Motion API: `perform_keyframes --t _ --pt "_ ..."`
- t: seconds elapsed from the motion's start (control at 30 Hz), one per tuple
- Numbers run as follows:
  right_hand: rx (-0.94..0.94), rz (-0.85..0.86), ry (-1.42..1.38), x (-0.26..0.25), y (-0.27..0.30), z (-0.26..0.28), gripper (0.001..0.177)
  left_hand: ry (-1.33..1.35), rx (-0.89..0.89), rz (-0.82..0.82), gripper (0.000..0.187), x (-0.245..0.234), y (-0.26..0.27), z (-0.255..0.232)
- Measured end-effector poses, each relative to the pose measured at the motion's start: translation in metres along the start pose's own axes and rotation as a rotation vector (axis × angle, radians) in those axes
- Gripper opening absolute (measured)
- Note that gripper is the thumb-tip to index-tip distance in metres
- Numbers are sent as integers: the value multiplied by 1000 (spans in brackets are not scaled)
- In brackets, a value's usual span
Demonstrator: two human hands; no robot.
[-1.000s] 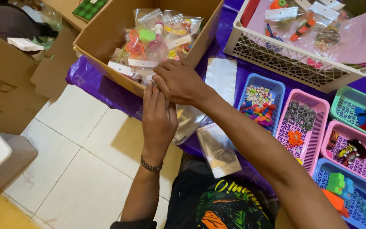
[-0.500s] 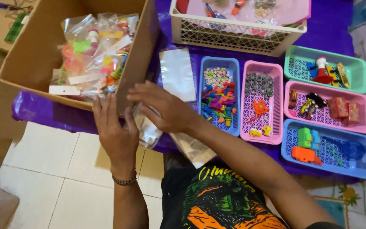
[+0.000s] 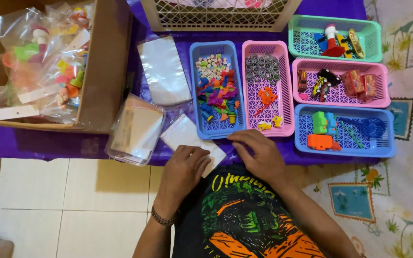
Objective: Sorting and packaging small colorful plastic charms and beads into small clear plastic bags.
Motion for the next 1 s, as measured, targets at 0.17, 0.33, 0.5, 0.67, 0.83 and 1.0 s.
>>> perform_keyframes --t 0.17,0.33,0.5,0.67,0.83,1.0 --pt "-64 62 -93 27 -2 17 18 -100 -89 -49 13 -14 7 11" --pt "-185 159 -93 53 -15 38 20 -328 -225 -289 17 -70 9 38" --pt "-294 214 -93 62 -29 62 16 -553 -414 -241 26 -75 15 84" --pt "-271 244 -95 70 -27 60 15 -488 -495 -203 19 -65 23 104" --pt "-247 258 -82 78 -21 47 16 -542 -474 -254 14 -55 33 117" --pt "-181 269 -165 88 -13 35 17 -629 -435 -341 9 -69 33 108"
Point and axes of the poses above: each hand's wrist, its own y-axis away from the middle knuckle, its own x-axis out of the palm, z = x × y, the point moved 7 cm from there along -y, towards the middle knuckle, and after that the axes turned 5 degrees about x, right-handed, at the moved point
